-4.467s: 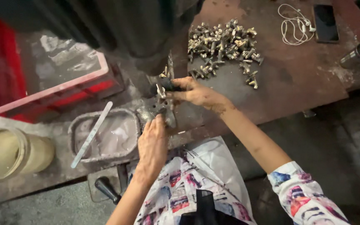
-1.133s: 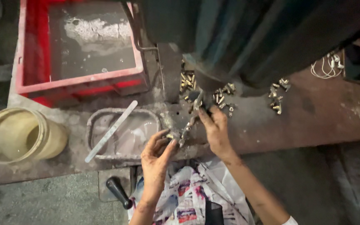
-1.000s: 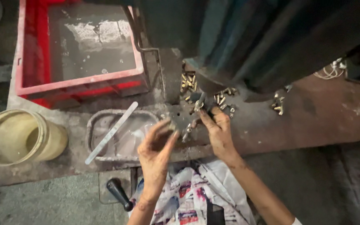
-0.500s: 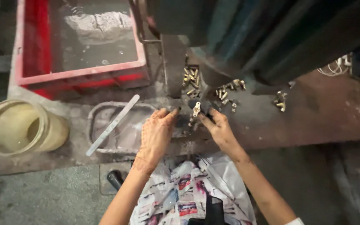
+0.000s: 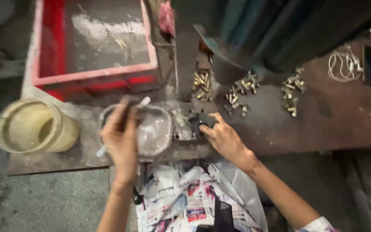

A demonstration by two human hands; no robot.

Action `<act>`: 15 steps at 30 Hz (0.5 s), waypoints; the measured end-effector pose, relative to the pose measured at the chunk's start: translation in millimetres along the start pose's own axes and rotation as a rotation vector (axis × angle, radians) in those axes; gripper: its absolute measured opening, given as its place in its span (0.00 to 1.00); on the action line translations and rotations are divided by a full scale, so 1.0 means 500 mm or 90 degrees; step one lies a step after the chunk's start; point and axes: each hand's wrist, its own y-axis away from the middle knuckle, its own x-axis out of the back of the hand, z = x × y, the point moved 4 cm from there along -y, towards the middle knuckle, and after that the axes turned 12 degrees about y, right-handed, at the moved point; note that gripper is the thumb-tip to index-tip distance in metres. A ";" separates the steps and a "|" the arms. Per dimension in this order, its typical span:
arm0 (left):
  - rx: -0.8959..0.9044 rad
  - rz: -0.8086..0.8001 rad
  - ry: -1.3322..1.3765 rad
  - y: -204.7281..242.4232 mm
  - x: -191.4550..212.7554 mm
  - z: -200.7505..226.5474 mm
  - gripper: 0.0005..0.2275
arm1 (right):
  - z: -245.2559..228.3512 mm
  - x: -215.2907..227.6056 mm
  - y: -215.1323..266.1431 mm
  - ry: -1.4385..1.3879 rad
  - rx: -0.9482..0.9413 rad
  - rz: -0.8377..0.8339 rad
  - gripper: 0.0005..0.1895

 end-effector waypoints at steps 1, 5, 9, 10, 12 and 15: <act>-0.045 0.011 -0.094 0.000 -0.018 0.013 0.16 | -0.008 0.007 -0.014 0.029 0.039 0.046 0.19; -0.112 -0.182 -0.199 0.056 -0.160 0.012 0.17 | 0.008 0.033 -0.018 -0.246 -0.221 0.046 0.21; -0.119 -0.186 -0.160 0.057 -0.226 -0.011 0.15 | 0.018 0.023 -0.003 -0.785 -0.492 0.029 0.13; -0.096 -0.178 -0.129 0.047 -0.236 -0.016 0.14 | 0.017 0.018 -0.010 -0.932 -0.528 0.053 0.13; -0.090 -0.180 -0.084 0.033 -0.253 -0.014 0.14 | 0.018 0.031 -0.034 -0.926 -0.468 0.193 0.13; -0.094 -0.196 -0.009 0.004 -0.251 -0.001 0.13 | 0.003 0.042 -0.061 -0.896 -0.404 0.330 0.11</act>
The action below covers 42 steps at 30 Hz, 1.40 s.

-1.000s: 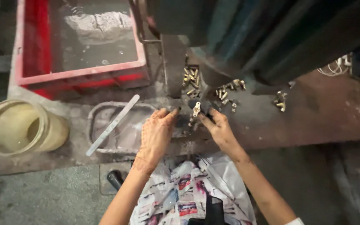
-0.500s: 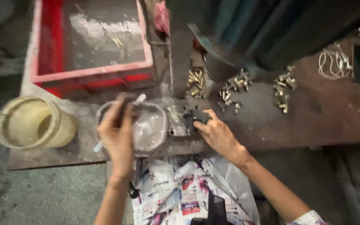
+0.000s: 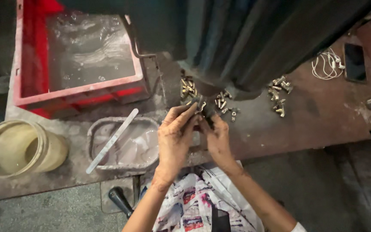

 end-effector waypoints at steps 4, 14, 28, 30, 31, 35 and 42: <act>-0.055 0.047 -0.104 0.043 0.024 -0.009 0.13 | -0.003 -0.011 0.023 0.008 -0.007 0.032 0.11; 0.010 -0.235 -0.522 0.029 -0.200 -0.363 0.09 | 0.018 0.017 -0.006 0.147 0.058 0.098 0.30; -0.074 -0.095 -0.313 0.122 -0.039 0.005 0.14 | 0.001 0.085 -0.130 0.100 -0.044 -0.482 0.14; -0.249 -0.231 -0.508 0.114 -0.061 0.009 0.19 | -0.018 0.078 -0.123 0.086 -0.047 -0.470 0.17; -0.341 -0.299 -0.606 0.112 -0.064 -0.001 0.21 | -0.026 0.072 -0.126 0.080 -0.044 -0.464 0.18; -0.065 -0.243 -0.547 0.132 -0.022 -0.090 0.21 | -0.040 0.084 -0.122 0.239 0.020 -0.403 0.19; -0.084 -0.277 -0.708 0.110 -0.044 -0.199 0.18 | -0.043 0.067 -0.119 0.067 -0.051 -0.457 0.18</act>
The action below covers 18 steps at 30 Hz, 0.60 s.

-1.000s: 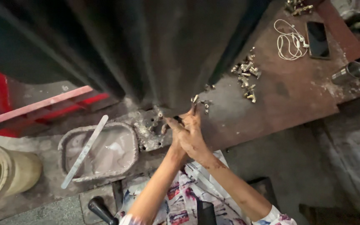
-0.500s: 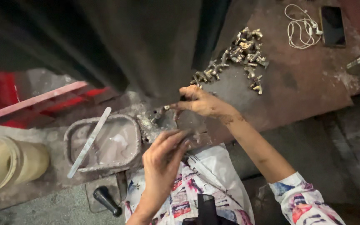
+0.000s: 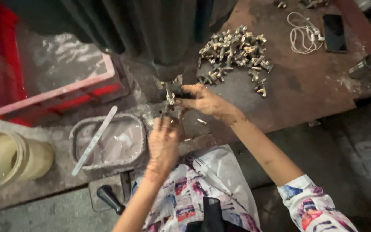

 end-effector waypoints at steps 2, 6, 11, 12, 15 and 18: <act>-0.065 0.063 0.075 -0.020 -0.050 0.037 0.19 | 0.006 0.007 0.014 0.024 -0.035 0.018 0.17; -0.204 -0.099 0.070 -0.060 -0.153 0.081 0.11 | 0.007 0.001 0.021 0.067 -0.091 0.058 0.15; 0.023 -0.092 0.363 0.025 -0.064 0.083 0.14 | -0.036 -0.087 0.053 0.441 0.195 0.436 0.18; -0.001 -0.030 0.397 0.050 -0.013 0.084 0.12 | -0.023 -0.097 0.047 0.204 0.125 0.429 0.17; 0.070 0.046 0.427 0.135 0.121 0.048 0.10 | -0.004 -0.128 0.052 0.005 0.037 0.376 0.14; 0.136 0.106 0.339 0.158 0.236 -0.057 0.10 | -0.022 -0.131 0.057 0.012 0.058 0.395 0.12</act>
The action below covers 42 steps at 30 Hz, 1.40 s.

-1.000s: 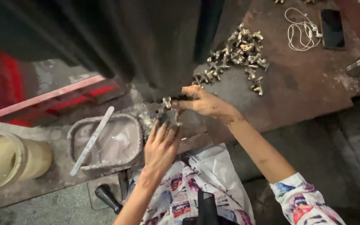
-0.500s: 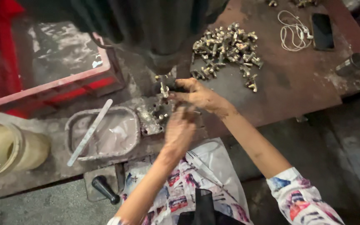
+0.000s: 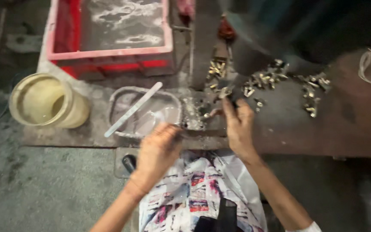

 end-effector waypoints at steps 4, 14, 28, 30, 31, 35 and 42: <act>0.043 -0.009 -0.127 -0.038 0.075 -0.063 0.07 | -0.009 -0.010 -0.007 -0.107 -0.044 -0.040 0.10; 0.141 -0.141 -0.151 -0.053 0.030 -0.130 0.04 | 0.006 0.005 -0.012 -0.101 -0.039 -0.034 0.09; 0.214 0.174 0.452 0.000 -0.075 -0.081 0.07 | 0.021 0.001 -0.011 -0.084 -0.008 -0.018 0.09; 0.084 0.213 0.233 -0.018 -0.088 -0.069 0.07 | 0.027 0.007 -0.020 -0.056 -0.032 -0.005 0.10; 0.023 0.234 0.120 -0.019 -0.090 -0.062 0.07 | 0.029 0.008 -0.018 -0.044 -0.047 -0.004 0.10; 0.036 0.184 0.100 -0.028 -0.105 -0.056 0.06 | 0.016 0.007 -0.014 -0.064 -0.025 -0.052 0.11; 0.024 0.139 0.116 -0.020 -0.157 -0.054 0.08 | 0.032 0.008 -0.013 -0.041 -0.015 -0.010 0.12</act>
